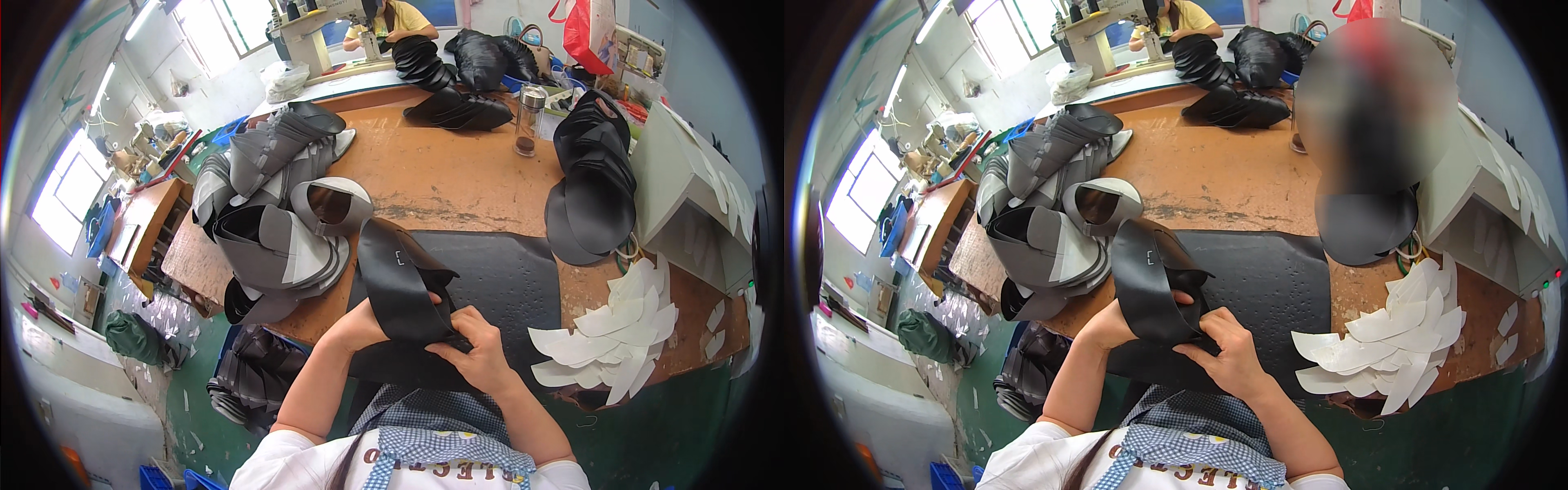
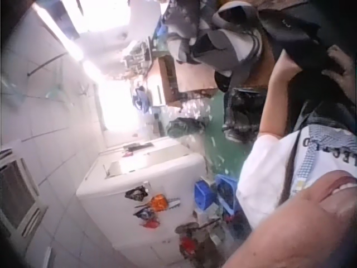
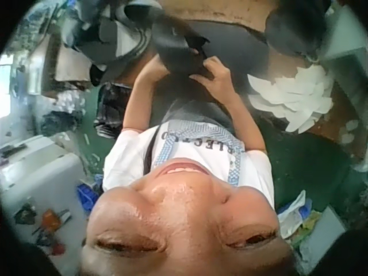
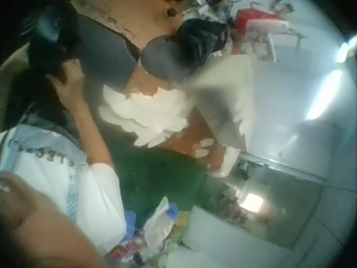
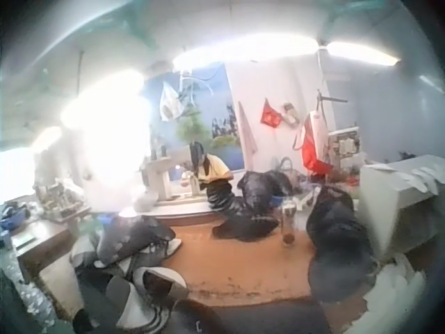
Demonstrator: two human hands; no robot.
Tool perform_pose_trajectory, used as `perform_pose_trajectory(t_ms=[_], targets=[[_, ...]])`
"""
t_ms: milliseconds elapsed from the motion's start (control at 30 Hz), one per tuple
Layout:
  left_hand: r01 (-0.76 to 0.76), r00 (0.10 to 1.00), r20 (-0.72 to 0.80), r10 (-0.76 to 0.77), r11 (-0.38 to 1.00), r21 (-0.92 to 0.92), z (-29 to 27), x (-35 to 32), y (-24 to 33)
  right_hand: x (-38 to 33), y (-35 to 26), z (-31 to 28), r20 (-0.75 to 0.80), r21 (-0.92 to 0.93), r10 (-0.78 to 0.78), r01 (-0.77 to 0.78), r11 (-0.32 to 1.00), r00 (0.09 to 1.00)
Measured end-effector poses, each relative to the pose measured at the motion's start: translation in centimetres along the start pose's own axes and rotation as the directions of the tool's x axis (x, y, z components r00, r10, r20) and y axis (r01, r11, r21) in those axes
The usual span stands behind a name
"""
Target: The person assembles shoe upper components by pressing linings into shoe uppers, retrieving reinforcement patches from a heating box, and adhering the patches onto the shoe uppers by hand.
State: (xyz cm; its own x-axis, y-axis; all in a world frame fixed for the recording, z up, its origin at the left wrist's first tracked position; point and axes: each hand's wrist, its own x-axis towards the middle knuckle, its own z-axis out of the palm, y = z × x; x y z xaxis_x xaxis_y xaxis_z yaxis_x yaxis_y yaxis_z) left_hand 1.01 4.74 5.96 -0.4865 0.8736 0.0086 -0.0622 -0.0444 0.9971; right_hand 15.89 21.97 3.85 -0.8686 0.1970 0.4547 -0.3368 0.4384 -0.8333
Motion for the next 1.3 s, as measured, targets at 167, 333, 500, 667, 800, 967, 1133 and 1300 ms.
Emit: perform_pose_trajectory(t_ms=[167, 333, 500, 667, 800, 967, 1133, 1300], targets=[[-0.041, 0.998, -0.039, 0.044, 0.995, 0.094, 0.4, 0.1, 0.2, -0.1, -0.1, -0.2, -0.001, -0.006, 0.000, 0.000, 1.000, 1.000], [-0.163, 0.976, -0.111, 0.185, 0.969, 0.185, 1.1, 0.2, -0.8, -0.1, 0.1, -0.4, -0.001, 0.055, 0.024, -0.024, 0.998, 1.000], [-0.100, 0.988, -0.105, 0.109, 0.991, 0.090, 0.7, 0.6, -0.8, -0.1, 0.3, -0.6, 0.018, 0.179, 0.132, -0.133, 0.975, 0.991], [-0.055, 0.992, -0.122, 0.024, 0.966, -0.254, 1.4, 1.5, -0.7, 0.0, -0.2, -1.0, 0.257, 0.391, 0.232, -0.321, 0.863, 0.938], [-0.071, 0.992, -0.121, 0.034, 0.945, -0.318, 1.0, 1.5, -1.0, -0.3, -0.7, -1.1, 0.213, 0.309, 0.235, -0.293, 0.905, 0.948], [-0.106, 0.994, -0.018, 0.104, 0.991, -0.082, -1.7, -0.1, -2.1, 0.5, -2.0, -1.8, 0.010, -0.050, 0.026, -0.025, 0.998, 1.000], [0.083, 0.979, 0.201, -0.030, 0.961, -0.263, -2.9, -1.5, -1.7, 0.5, -1.5, -1.8, 0.040, -0.156, -0.024, 0.030, 0.987, 0.999], [0.062, 0.992, -0.067, -0.111, 0.861, -0.505, 0.3, -0.6, -2.0, 1.5, -1.2, -0.8, 0.050, -0.286, -0.040, 0.052, 0.957, 0.998]])
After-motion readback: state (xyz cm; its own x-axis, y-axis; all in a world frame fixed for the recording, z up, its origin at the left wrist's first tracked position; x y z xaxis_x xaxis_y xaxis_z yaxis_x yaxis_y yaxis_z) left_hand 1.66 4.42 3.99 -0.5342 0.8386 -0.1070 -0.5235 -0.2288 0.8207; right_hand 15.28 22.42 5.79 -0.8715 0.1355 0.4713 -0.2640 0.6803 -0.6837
